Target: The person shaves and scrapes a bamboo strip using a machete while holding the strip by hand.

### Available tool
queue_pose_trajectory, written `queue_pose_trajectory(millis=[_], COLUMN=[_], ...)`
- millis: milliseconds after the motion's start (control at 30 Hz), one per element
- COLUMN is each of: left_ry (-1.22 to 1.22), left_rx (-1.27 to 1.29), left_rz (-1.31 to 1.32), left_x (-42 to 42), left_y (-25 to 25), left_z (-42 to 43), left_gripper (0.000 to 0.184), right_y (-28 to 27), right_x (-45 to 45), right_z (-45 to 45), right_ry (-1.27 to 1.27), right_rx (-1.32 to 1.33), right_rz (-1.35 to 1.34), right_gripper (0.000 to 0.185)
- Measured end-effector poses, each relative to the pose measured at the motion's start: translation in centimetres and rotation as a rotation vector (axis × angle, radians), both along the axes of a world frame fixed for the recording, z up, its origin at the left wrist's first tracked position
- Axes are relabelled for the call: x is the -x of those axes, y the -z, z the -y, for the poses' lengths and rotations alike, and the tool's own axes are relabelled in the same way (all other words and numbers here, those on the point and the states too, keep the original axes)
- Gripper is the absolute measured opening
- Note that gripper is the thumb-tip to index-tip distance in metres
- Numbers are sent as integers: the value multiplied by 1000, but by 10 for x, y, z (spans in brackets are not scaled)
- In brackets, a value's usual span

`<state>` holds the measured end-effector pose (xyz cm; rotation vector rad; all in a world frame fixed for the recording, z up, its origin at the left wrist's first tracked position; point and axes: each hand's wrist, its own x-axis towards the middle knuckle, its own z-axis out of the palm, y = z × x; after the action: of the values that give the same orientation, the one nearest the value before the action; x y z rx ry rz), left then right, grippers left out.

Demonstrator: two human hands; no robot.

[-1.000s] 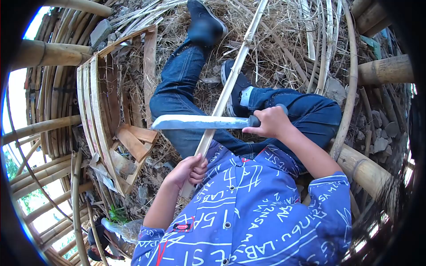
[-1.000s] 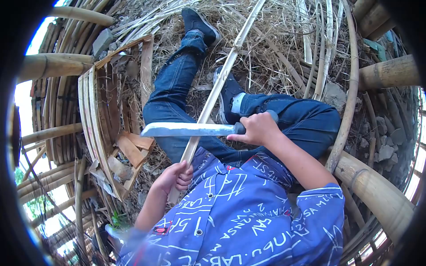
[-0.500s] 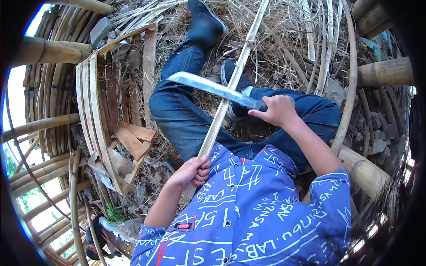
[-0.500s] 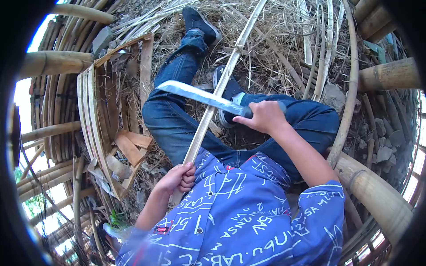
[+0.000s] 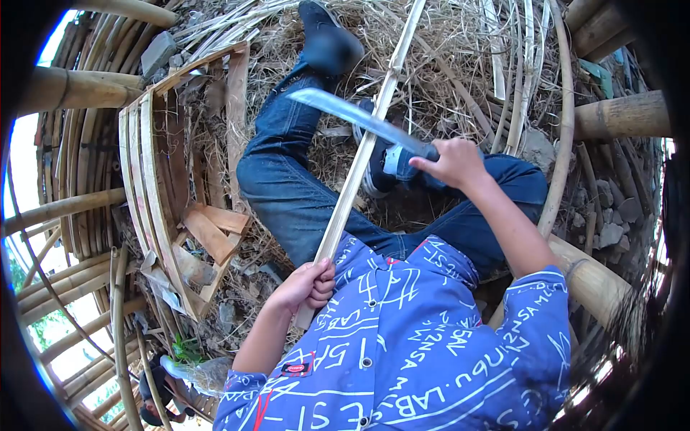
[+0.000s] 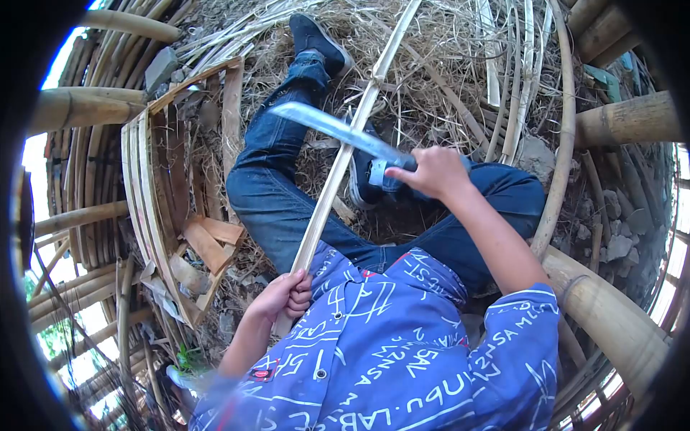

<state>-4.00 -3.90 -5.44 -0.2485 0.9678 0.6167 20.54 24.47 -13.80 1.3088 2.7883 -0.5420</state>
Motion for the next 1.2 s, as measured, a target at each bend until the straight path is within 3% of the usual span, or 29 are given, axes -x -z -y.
queue_pose_trajectory(millis=[233, 300, 367, 567, 633, 767, 833, 900, 967, 1100, 1200], left_ry=[13, 9, -1, 3, 1, 5, -12, 33, 48, 8, -12], left_rx=[-27, -42, -50, -18, -6, -28, -49, -57, -62, -147, -3], left_rz=[-45, -16, 21, -7, -21, -23, -24, -40, -127, -8, 8], left_x=[6, 7, 2, 9, 6, 4, 4, 2, -3, 7, 4], left_y=[-6, -7, -9, -10, -6, -7, -8, -18, -21, -11, -7], left_z=[-5, -3, 0, -5, -4, -7, -5, 2, -2, -5, 4], left_gripper=[39, 38, 37, 37, 37, 39, 39, 38, 39, 39, 39], right_y=[0, 12, 25, 23, 9, 5, -2, 23, 26, 3, 7], right_x=[15, 10, -4, 0, 5, 12, 13, 1, -8, 11, 7], right_z=[39, 10, -43, -38, -16, 17, 10, -31, -76, -59, -38], right_ry=[-176, -94, 221, 134, -7, -137, -165, -54, 127, 153, 111], right_rx=[148, -2, 209, 8, -34, 21, 69, 1, 116, 129, -12], right_rz=[-91, -75, -28, 15, 19, -101, 14, -54, 62, 35, -12], right_gripper=[78, 79, 80, 83, 81, 76, 79, 82, 83, 83, 83])
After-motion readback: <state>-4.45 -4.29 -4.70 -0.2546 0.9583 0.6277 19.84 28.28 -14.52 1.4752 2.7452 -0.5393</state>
